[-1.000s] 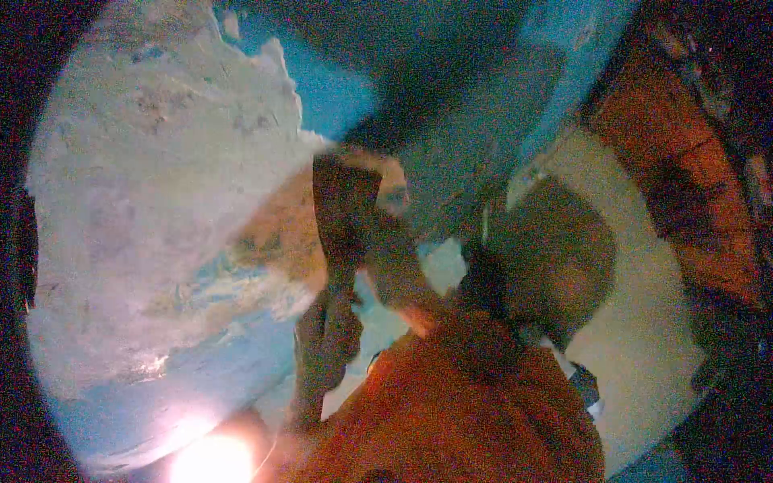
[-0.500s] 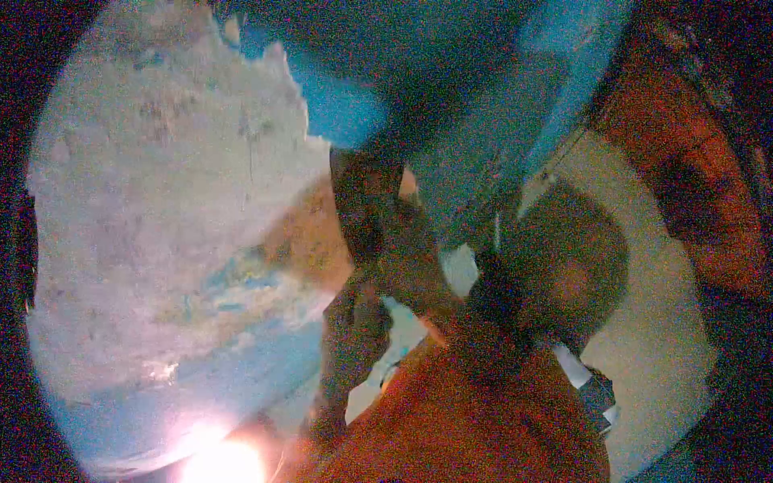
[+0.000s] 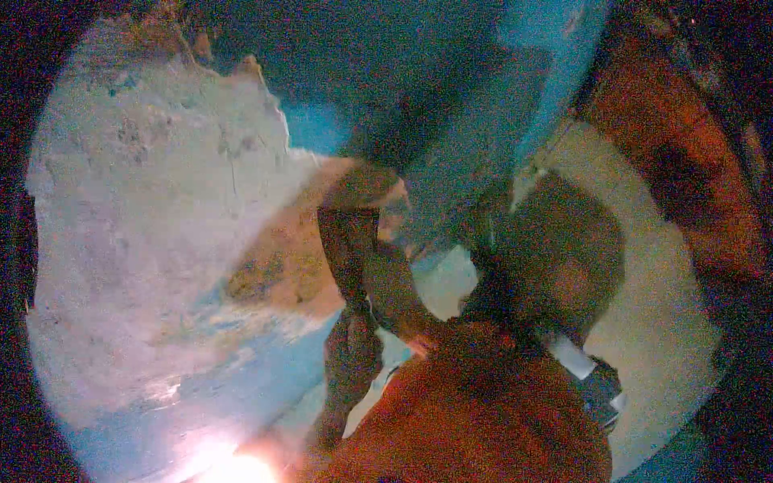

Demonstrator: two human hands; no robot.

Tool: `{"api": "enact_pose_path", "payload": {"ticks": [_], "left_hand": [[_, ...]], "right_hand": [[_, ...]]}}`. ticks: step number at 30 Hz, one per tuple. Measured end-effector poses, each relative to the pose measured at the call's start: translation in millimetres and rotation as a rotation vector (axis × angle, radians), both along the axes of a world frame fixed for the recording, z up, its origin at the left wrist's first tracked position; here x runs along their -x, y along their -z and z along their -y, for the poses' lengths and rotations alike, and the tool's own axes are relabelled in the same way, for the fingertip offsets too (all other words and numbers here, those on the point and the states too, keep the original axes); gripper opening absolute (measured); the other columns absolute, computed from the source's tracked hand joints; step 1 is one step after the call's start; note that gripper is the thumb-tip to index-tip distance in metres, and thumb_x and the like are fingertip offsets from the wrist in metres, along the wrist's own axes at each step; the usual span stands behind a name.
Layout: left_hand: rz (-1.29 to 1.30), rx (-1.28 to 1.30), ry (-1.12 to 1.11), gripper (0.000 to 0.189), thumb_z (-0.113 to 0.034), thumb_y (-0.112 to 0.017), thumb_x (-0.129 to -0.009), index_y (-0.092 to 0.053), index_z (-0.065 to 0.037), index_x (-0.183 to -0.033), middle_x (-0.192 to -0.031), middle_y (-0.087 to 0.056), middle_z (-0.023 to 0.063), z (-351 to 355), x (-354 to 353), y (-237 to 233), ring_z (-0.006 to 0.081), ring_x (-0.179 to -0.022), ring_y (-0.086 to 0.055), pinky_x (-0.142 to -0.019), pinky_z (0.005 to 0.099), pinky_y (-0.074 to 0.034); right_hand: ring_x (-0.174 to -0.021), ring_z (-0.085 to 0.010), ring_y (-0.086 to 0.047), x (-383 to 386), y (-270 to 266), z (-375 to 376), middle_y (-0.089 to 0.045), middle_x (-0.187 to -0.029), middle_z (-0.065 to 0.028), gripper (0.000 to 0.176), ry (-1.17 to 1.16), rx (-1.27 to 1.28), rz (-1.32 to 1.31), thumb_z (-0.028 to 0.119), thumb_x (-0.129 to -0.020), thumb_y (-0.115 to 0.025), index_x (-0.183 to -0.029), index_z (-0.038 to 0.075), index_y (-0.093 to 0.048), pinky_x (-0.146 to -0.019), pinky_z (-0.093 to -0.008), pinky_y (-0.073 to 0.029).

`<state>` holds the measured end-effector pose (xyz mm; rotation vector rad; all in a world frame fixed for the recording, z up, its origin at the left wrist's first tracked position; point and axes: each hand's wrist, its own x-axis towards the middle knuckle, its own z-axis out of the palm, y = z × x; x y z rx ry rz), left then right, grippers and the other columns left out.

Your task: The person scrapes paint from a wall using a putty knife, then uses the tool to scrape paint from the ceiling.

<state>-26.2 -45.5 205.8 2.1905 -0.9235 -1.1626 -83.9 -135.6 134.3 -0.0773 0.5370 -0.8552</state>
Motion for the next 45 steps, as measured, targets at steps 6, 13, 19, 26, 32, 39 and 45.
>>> {"api": "enact_pose_path", "payload": {"ticks": [6,13,19,26,32,39,45], "left_hand": [[-0.005,0.121,0.112,0.026,-0.023,-0.045,-0.088,-0.054,0.001,-0.088,-0.057,-0.053,0.0108,15.7,-2.7,-11.2,0.0136,-0.049,-0.05,-0.049,0.0305,-0.042],[0.216,0.306,0.242,0.029,-0.028,-0.043,-0.088,-0.053,-0.001,-0.093,-0.057,-0.05,0.0059,60.8,42.0,-20.5,0.0115,-0.05,-0.047,-0.047,0.0283,-0.039],[0.086,0.2,0.199,0.03,-0.027,-0.05,-0.086,-0.056,0.002,-0.08,-0.059,-0.052,0.0071,78.0,1.1,-28.9,0.0108,-0.052,-0.047,-0.049,0.0288,-0.039],[-0.038,0.267,0.243,0.029,-0.028,-0.045,-0.088,-0.054,0.0,-0.089,-0.054,-0.048,0.004,64.9,48.6,2.9,0.0095,-0.045,-0.042,-0.041,0.0274,-0.035],[-0.097,0.133,-0.015,0.024,-0.021,-0.044,-0.088,-0.051,0.001,-0.092,-0.062,-0.052,0.0105,12.2,-2.7,31.2,0.0162,-0.053,-0.049,-0.051,0.0317,-0.04],[0.024,0.265,0.316,0.04,-0.03,-0.045,-0.088,-0.044,0.002,-0.112,-0.1,-0.055,0.0164,11.6,-23.1,24.7,0.0227,-0.091,-0.054,-0.074,0.0359,-0.044],[-0.395,0.223,0.158,0.046,-0.039,-0.042,-0.088,-0.045,0.0,-0.113,-0.095,-0.058,0.0113,31.2,-3.2,90.6,0.02,-0.089,-0.055,-0.076,0.0308,-0.045]], "right_hand": [[-0.049,-0.0112,-0.05,4.3,-27.7,10.3,-0.051,-0.059,-0.0013,0.033,0.073,0.3,-0.022,0.034,-0.093,-0.034,-0.085,0.007,-0.052,-0.044,-0.0235,-0.04],[-0.058,-0.0095,-0.05,36.5,-33.1,64.6,-0.053,-0.065,-0.0007,0.033,-0.043,0.423,-0.635,0.036,-0.09,-0.038,-0.083,0.007,-0.053,-0.05,-0.0235,-0.041],[-0.065,-0.0176,-0.056,12.2,-43.1,60.6,-0.052,-0.059,-0.0028,0.032,0.187,0.472,-0.819,0.031,-0.09,-0.039,-0.082,0.003,-0.052,-0.06,-0.0301,-0.044],[-0.079,-0.0173,-0.053,58.4,-21.0,55.1,-0.053,-0.085,-0.0082,0.019,0.603,1.042,-1.794,0.02,-0.087,-0.047,-0.096,0.004,-0.05,-0.068,-0.0306,-0.044],[-0.083,-0.0139,-0.051,23.3,1.3,-21.2,-0.054,-0.094,-0.0096,0.023,-0.067,0.699,-0.56,0.018,-0.085,-0.049,-0.103,0.004,-0.05,-0.07,-0.0276,-0.043],[-0.035,-0.0151,-0.046,53.9,10.9,-23.5,-0.054,-0.061,-0.0056,0.023,0.031,0.226,-0.32,0.025,-0.088,-0.045,-0.086,0.004,-0.055,-0.037,-0.032,-0.041],[-0.033,-0.0142,-0.041,55.3,9.7,-44.0,-0.051,-0.061,-0.0055,0.029,-0.464,0.247,-0.398,0.03,-0.09,-0.039,-0.093,0.003,-0.05,-0.033,-0.0314,-0.036]]}}
